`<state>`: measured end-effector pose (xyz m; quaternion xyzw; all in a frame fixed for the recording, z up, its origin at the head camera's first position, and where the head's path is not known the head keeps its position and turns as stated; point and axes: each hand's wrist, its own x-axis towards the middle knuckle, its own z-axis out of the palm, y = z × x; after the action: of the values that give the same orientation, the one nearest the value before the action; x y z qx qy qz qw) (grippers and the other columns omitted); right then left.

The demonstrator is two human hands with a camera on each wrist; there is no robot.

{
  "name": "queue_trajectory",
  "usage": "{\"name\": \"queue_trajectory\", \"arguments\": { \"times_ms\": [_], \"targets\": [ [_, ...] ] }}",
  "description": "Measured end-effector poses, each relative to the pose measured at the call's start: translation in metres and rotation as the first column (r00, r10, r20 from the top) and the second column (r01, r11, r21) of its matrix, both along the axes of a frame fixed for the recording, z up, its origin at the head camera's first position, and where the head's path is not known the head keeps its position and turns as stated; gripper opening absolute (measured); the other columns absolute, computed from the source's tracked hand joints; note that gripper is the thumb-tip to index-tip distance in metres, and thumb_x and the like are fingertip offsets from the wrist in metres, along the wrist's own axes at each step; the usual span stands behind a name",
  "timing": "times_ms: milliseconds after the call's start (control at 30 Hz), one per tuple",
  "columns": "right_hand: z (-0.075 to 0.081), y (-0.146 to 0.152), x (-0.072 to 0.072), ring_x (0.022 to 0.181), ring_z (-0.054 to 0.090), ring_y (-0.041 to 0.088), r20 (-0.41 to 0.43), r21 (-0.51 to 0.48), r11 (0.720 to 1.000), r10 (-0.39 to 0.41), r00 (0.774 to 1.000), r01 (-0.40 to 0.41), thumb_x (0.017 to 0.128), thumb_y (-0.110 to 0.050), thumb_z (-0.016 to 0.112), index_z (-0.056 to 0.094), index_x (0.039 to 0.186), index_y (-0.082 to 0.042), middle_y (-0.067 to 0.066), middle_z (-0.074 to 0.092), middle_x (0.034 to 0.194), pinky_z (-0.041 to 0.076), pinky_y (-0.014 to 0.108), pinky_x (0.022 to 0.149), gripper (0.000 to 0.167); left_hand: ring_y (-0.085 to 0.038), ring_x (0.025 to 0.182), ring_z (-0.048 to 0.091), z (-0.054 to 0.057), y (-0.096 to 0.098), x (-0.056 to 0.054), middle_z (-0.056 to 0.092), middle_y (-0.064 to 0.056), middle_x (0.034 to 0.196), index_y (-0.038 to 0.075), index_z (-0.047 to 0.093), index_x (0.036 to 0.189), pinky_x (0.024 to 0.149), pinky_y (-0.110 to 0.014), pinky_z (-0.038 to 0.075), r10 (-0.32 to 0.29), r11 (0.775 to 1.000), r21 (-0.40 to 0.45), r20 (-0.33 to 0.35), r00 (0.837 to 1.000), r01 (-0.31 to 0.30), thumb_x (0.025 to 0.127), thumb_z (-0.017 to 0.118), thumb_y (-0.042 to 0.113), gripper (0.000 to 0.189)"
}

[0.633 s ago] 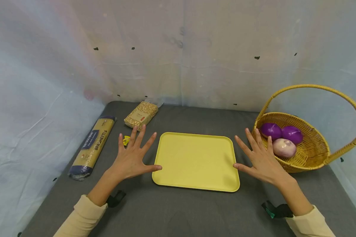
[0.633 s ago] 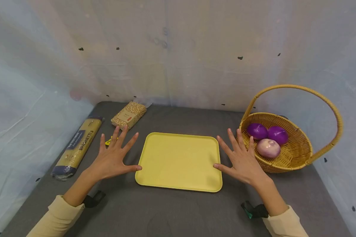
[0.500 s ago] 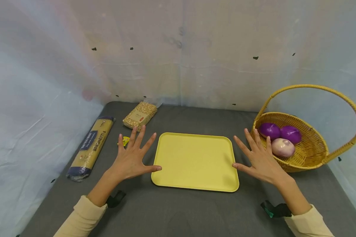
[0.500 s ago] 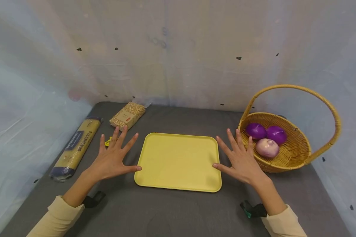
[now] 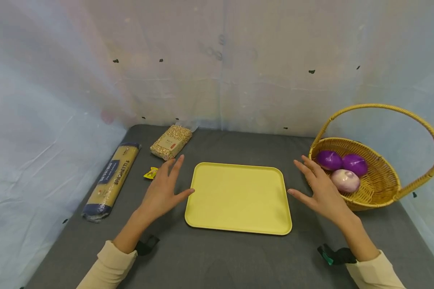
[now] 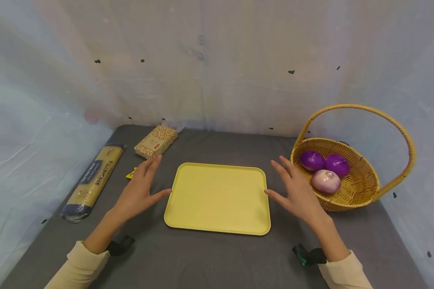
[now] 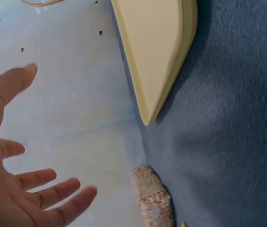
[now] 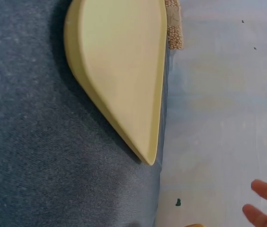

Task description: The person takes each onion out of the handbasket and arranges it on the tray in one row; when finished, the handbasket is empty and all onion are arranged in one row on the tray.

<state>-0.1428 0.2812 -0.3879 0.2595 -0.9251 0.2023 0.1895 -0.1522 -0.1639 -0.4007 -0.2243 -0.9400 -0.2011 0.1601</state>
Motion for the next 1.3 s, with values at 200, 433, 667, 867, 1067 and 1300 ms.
{"name": "queue_trajectory", "arguments": {
  "times_ms": [200, 433, 667, 867, 1067, 1300],
  "targets": [
    [-0.001, 0.004, -0.003, 0.123, 0.041, 0.03, -0.037, -0.163, 0.986, 0.015, 0.999, -0.021, 0.071, -0.014, 0.081, 0.038, 0.141, -0.008, 0.015, 0.034, 0.143, 0.038, 0.026, 0.102, 0.082, -0.026, 0.088, 0.05, -0.011, -0.001, 0.002, 0.035, -0.023, 0.128, 0.013, 0.016, 0.15, 0.063, -0.034, 0.048, -0.034, 0.975, 0.223, 0.149, 0.988, -0.001, 0.082, 0.072, 0.029, 0.09],
    [0.003, 0.014, -0.011, 0.111, 0.048, 0.004, -0.098, -0.312, 0.947, 0.046, 0.994, -0.075, 0.064, 0.006, 0.081, 0.042, 0.138, -0.003, 0.019, 0.041, 0.136, 0.04, 0.005, 0.09, 0.084, -0.026, 0.08, 0.051, -0.026, -0.001, 0.0, 0.041, -0.025, 0.119, 0.001, 0.022, 0.146, 0.06, -0.03, 0.044, -0.061, 0.941, 0.336, 0.292, 0.955, -0.042, 0.083, 0.071, 0.021, 0.082],
    [0.006, 0.029, -0.016, 0.106, 0.05, 0.0, -0.155, -0.378, 0.924, -0.01, 0.988, -0.05, 0.057, 0.019, 0.076, 0.045, 0.13, 0.009, 0.029, 0.046, 0.124, 0.042, 0.003, 0.084, 0.08, -0.012, 0.063, 0.049, -0.044, 0.0, 0.003, 0.041, -0.026, 0.117, -0.005, 0.023, 0.144, 0.057, -0.026, 0.045, -0.079, 0.935, 0.343, 0.458, 0.885, -0.094, 0.086, 0.067, 0.019, 0.076],
    [0.012, 0.044, -0.013, 0.103, 0.049, -0.004, -0.115, -0.421, 0.904, -0.128, 0.985, 0.068, 0.067, 0.011, 0.074, 0.046, 0.134, -0.001, 0.018, 0.05, 0.123, 0.042, 0.002, 0.079, 0.074, -0.015, 0.052, 0.053, -0.054, 0.002, 0.004, 0.041, -0.028, 0.116, -0.009, 0.028, 0.141, 0.047, -0.025, 0.049, -0.117, 0.92, 0.373, 0.552, 0.826, -0.119, 0.088, 0.064, 0.013, 0.067],
    [0.012, 0.062, -0.019, 0.1, 0.047, -0.011, -0.014, -0.425, 0.884, -0.22, 0.975, 0.193, 0.072, 0.002, 0.074, 0.045, 0.138, -0.01, -0.02, 0.043, 0.116, 0.039, 0.001, 0.078, 0.073, -0.012, 0.052, 0.054, -0.06, 0.006, -0.001, 0.048, -0.018, 0.102, -0.009, 0.04, 0.134, 0.046, -0.024, 0.049, -0.114, 0.922, 0.369, 0.551, 0.826, -0.12, 0.089, 0.062, 0.009, 0.054],
    [0.011, 0.072, -0.025, 0.097, 0.048, -0.01, 0.028, -0.438, 0.868, -0.245, 0.969, 0.233, 0.074, 0.001, 0.074, 0.044, 0.138, -0.011, -0.015, 0.044, 0.117, 0.041, 0.0, 0.073, 0.072, -0.013, 0.046, 0.052, -0.061, 0.011, -0.003, 0.052, -0.008, 0.083, -0.011, 0.048, 0.126, 0.041, -0.025, 0.046, -0.119, 0.92, 0.377, 0.528, 0.841, -0.107, 0.087, 0.061, 0.002, 0.043]
  ]
}}
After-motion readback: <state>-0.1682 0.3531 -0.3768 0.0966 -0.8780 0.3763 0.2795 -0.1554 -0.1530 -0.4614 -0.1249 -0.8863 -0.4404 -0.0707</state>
